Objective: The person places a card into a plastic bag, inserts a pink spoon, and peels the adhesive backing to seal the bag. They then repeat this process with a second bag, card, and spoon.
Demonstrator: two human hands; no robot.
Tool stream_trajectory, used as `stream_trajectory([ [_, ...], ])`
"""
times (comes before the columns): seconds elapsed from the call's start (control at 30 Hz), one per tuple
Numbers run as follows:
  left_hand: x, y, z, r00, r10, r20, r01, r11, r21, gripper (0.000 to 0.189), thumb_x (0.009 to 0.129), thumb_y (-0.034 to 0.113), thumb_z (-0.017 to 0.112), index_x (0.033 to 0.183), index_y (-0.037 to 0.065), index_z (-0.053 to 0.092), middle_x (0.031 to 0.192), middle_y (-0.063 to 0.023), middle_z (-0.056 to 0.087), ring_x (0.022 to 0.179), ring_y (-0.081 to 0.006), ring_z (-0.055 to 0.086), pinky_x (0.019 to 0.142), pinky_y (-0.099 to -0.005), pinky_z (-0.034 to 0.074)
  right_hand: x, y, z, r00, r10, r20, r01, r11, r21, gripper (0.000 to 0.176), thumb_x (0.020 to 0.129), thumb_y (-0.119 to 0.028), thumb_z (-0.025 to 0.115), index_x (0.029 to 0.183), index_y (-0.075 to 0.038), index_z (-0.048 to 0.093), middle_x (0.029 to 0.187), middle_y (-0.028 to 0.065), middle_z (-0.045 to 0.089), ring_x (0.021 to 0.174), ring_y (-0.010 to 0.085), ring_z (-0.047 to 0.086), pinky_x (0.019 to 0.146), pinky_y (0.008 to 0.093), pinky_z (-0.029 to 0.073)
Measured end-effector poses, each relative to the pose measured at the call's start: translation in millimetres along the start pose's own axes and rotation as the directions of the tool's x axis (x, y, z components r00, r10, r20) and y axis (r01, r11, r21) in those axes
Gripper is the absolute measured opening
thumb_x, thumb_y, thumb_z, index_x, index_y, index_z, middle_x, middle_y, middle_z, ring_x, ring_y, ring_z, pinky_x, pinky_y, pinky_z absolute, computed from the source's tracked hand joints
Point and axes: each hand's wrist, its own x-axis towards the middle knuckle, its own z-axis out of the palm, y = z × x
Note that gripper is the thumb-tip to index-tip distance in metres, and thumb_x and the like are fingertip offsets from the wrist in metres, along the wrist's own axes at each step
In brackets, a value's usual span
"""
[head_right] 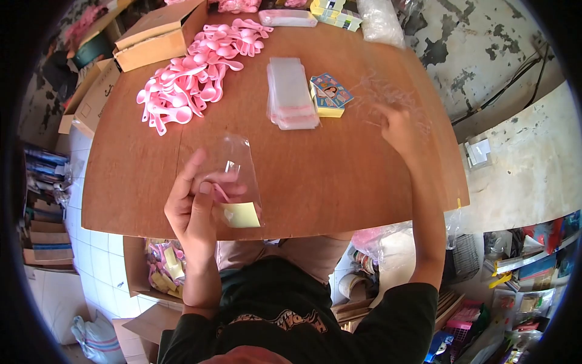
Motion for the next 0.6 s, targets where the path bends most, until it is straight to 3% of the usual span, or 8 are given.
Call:
stream_trajectory([
  [0.03, 1.7, -1.1, 1.1, 1.0, 0.008, -0.005, -0.008, 1.0, -0.001, 0.039, 0.096, 0.003, 0.04, 0.134, -0.004, 0.043, 0.095, -0.015, 0.069, 0.081, -0.0162, 0.066, 0.07, -0.0239, 0.048, 2.7, -8.3, -3.7, 1.0, 0.001, 0.002, -0.001, 1.0, 0.002, 0.027, 0.078, 0.002, 0.058, 0.101, -0.006, 0.068, 0.088, 0.0134, 0.068, 0.078, 0.029, 0.066, 0.067, 0.0352, 0.053],
  [0.1, 5.7, -2.9, 4.6, 1.0, 0.008, -0.007, -0.008, 1.0, -0.002, 0.036, 0.096, 0.003, 0.041, 0.131, -0.005, 0.045, 0.095, -0.0148, 0.068, 0.082, -0.0155, 0.065, 0.072, -0.0239, 0.048, 9.9, -26.4, -6.5, 0.957, 0.16, -0.244, -0.05, 0.913, 0.404, 0.023, 0.082, -0.001, 0.06, 0.103, -0.005, 0.068, 0.089, 0.0121, 0.07, 0.081, 0.0217, 0.068, 0.072, 0.0313, 0.052],
  [0.13, 7.0, -3.8, 6.4, 1.0, 0.006, -0.007, -0.006, 1.0, -0.006, 0.033, 0.096, 0.003, 0.041, 0.127, -0.005, 0.047, 0.096, -0.0146, 0.068, 0.083, -0.0148, 0.064, 0.073, -0.024, 0.048, 12.1, -43.7, -12.1, 0.958, 0.159, -0.239, -0.049, 0.911, 0.41, 0.023, 0.082, -0.001, 0.06, 0.103, -0.005, 0.068, 0.089, 0.0121, 0.07, 0.081, 0.0217, 0.068, 0.072, 0.0313, 0.052],
  [0.2, 9.4, -8.3, 10.1, 1.0, -0.02, 0.0, 0.02, 0.998, -0.065, 0.028, 0.097, 0.004, 0.043, 0.122, -0.005, 0.049, 0.097, -0.0149, 0.068, 0.082, -0.014, 0.063, 0.074, -0.0239, 0.048, 10.4, -86.7, -27.7, 0.978, 0.123, -0.166, -0.009, 0.829, 0.559, 0.019, 0.084, -0.008, 0.064, 0.102, -0.004, 0.068, 0.089, 0.01, 0.07, 0.081, 0.0155, 0.067, 0.073, 0.0283, 0.051],
  [0.3, 11.3, -13.9, 17.5, 0.999, -0.034, 0.013, 0.035, 0.994, -0.108, 0.02, 0.098, 0.007, 0.044, 0.113, -0.004, 0.051, 0.096, -0.0163, 0.067, 0.08, -0.0161, 0.064, 0.074, -0.0263, 0.049, 3.2, -134.9, -39.9, 0.989, -0.135, 0.068, 0.028, 0.608, 0.794, 0.027, 0.082, -0.015, 0.071, 0.106, -0.003, 0.066, 0.091, 0.0072, 0.07, 0.08, 0.0143, 0.065, 0.074, 0.0274, 0.051],
  [0.33, 12.0, -15.0, 18.2, 0.999, -0.025, 0.02, 0.027, 0.995, -0.094, 0.018, 0.098, 0.009, 0.044, 0.109, -0.002, 0.052, 0.095, -0.0174, 0.066, 0.079, -0.019, 0.065, 0.073, -0.0287, 0.051, 1.3, -151.0, -40.6, 0.972, -0.225, 0.068, 0.064, 0.533, 0.844, 0.031, 0.08, -0.017, 0.073, 0.107, -0.003, 0.066, 0.092, 0.0069, 0.069, 0.081, 0.0144, 0.065, 0.074, 0.0274, 0.051],
  [0.43, 12.7, -20.4, 12.8, 0.999, -0.016, 0.051, 0.019, 0.997, -0.072, 0.016, 0.098, 0.007, 0.045, 0.107, -0.003, 0.053, 0.095, -0.0127, 0.066, 0.08, -0.0128, 0.06, 0.074, -0.0254, 0.049, -7.7, -185.1, -27.7, 0.972, -0.169, 0.164, -0.117, 0.255, 0.96, 0.031, 0.081, -0.017, 0.074, 0.105, 0.0, 0.065, 0.088, 0.0061, 0.068, 0.079, 0.0114, 0.064, 0.071, 0.0259, 0.05],
  [0.6, 16.0, -13.4, 8.7, 0.999, -0.037, 0.026, 0.04, 0.988, -0.151, 0.018, 0.096, 0.004, 0.049, 0.111, -0.003, 0.056, 0.094, -0.0069, 0.064, 0.082, -0.0095, 0.057, 0.077, -0.0241, 0.048, -5.8, -192.2, -14.4, 0.99, -0.124, 0.073, -0.046, 0.207, 0.977, 0.02, 0.086, -0.009, 0.067, 0.102, 0.003, 0.064, 0.087, 0.0056, 0.067, 0.077, 0.0082, 0.063, 0.066, 0.0227, 0.05],
])
